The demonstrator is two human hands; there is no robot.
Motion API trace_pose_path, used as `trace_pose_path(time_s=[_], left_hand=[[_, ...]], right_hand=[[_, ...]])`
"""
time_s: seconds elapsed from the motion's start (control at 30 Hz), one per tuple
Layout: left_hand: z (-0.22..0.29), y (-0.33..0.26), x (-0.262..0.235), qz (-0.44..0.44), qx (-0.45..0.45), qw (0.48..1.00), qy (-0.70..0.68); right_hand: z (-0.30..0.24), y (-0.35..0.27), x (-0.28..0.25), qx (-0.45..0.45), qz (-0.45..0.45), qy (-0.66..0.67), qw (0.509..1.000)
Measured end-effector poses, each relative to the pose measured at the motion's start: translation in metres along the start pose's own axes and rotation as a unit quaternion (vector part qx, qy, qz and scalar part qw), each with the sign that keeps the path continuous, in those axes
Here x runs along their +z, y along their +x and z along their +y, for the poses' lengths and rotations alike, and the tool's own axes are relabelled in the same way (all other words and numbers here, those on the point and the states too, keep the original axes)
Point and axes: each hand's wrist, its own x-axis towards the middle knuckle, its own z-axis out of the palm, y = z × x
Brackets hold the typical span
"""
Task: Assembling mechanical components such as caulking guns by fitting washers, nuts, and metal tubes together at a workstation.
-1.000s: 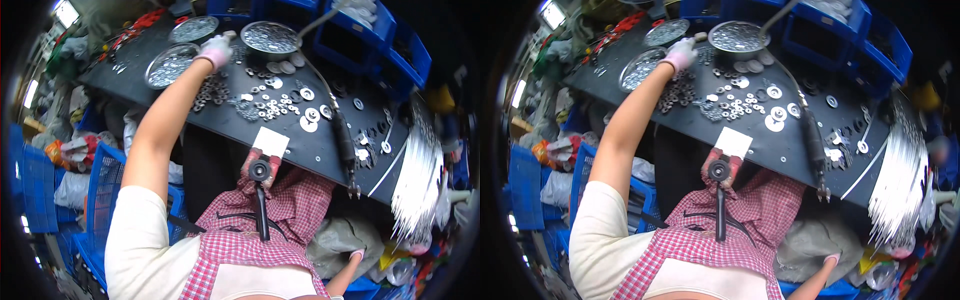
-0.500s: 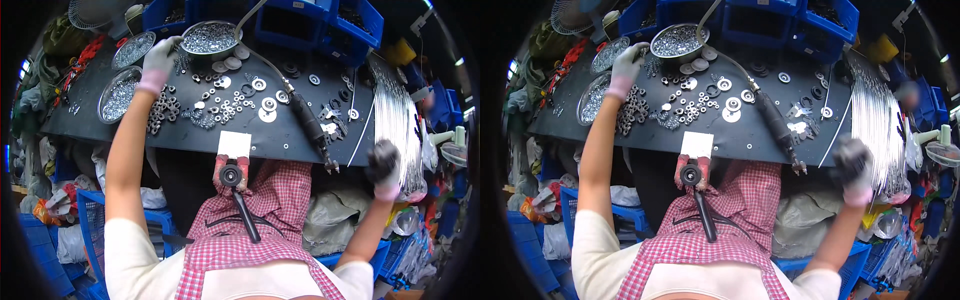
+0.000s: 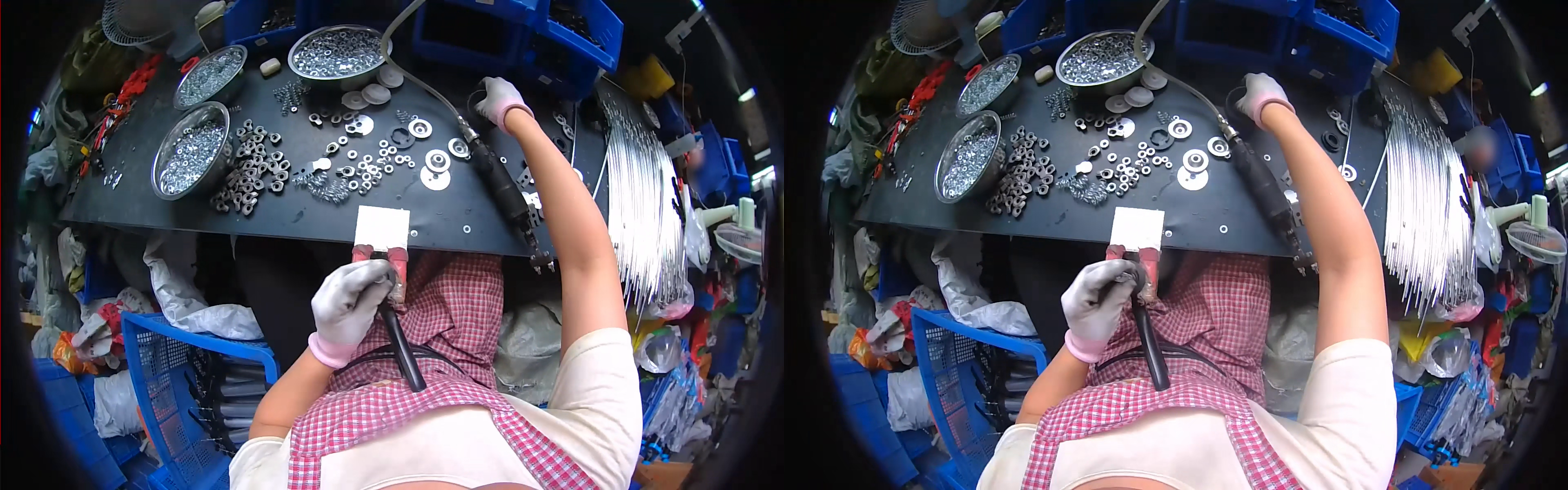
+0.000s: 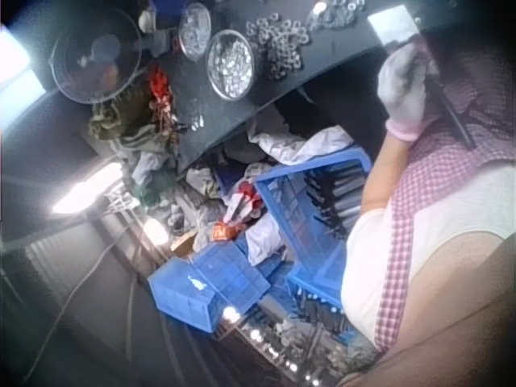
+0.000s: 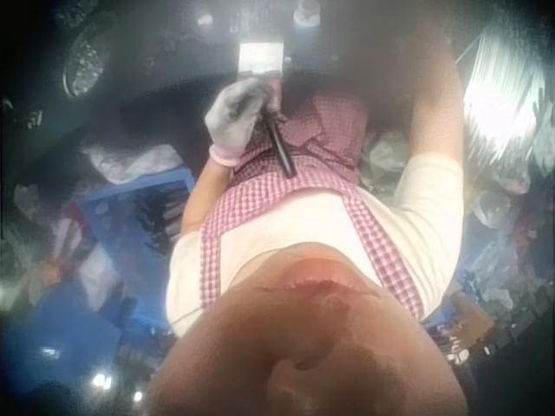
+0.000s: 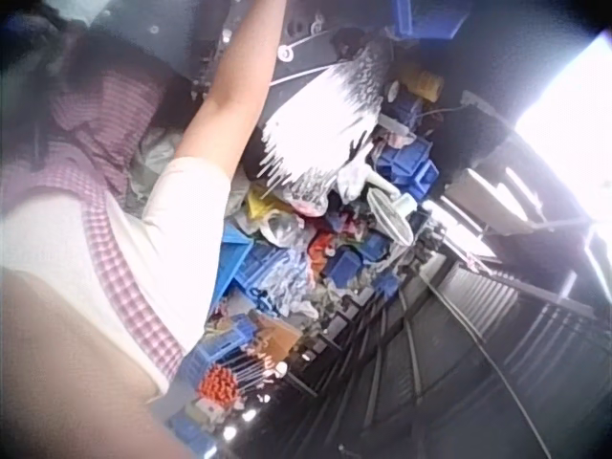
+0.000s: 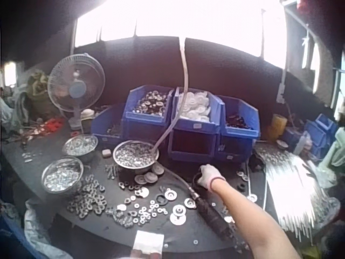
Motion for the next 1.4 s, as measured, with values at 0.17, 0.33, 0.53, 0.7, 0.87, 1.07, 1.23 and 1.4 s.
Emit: trace_pose_path(time_s=[0.17, 0.33, 0.53, 0.7, 0.87, 1.07, 1.23, 1.4], left_hand=[[-0.007, 0.010, -0.008, -0.066, 0.119, 0.990, 0.044], [-0.017, 0.003, -0.016, -0.061, 0.051, 0.991, 0.107], [-0.021, 0.009, -0.024, -0.105, 0.027, 0.993, 0.042], [-0.017, 0.012, -0.022, -0.115, 0.013, 0.984, 0.138], [-0.021, 0.004, -0.027, -0.109, -0.042, 0.981, 0.155], [-0.027, 0.003, -0.025, -0.112, 0.005, 0.981, 0.159], [-0.020, 0.004, -0.030, -0.147, -0.008, 0.969, 0.196], [-0.019, 0.005, -0.024, -0.129, -0.003, 0.963, 0.237]], right_hand=[[0.006, -0.022, 0.002, -0.015, 0.034, 0.050, 0.998], [0.001, -0.055, -0.011, -0.016, 0.196, 0.290, 0.936], [-0.059, -0.156, -0.030, -0.165, -0.118, 0.607, 0.769], [-0.085, -0.213, -0.001, -0.069, -0.282, 0.642, 0.710], [-0.100, -0.224, 0.025, -0.060, -0.338, 0.603, 0.720], [-0.116, -0.237, 0.030, -0.156, -0.177, 0.399, 0.886], [-0.105, -0.232, 0.018, -0.162, -0.181, 0.463, 0.852], [-0.107, -0.230, 0.016, -0.136, -0.221, 0.561, 0.786]])
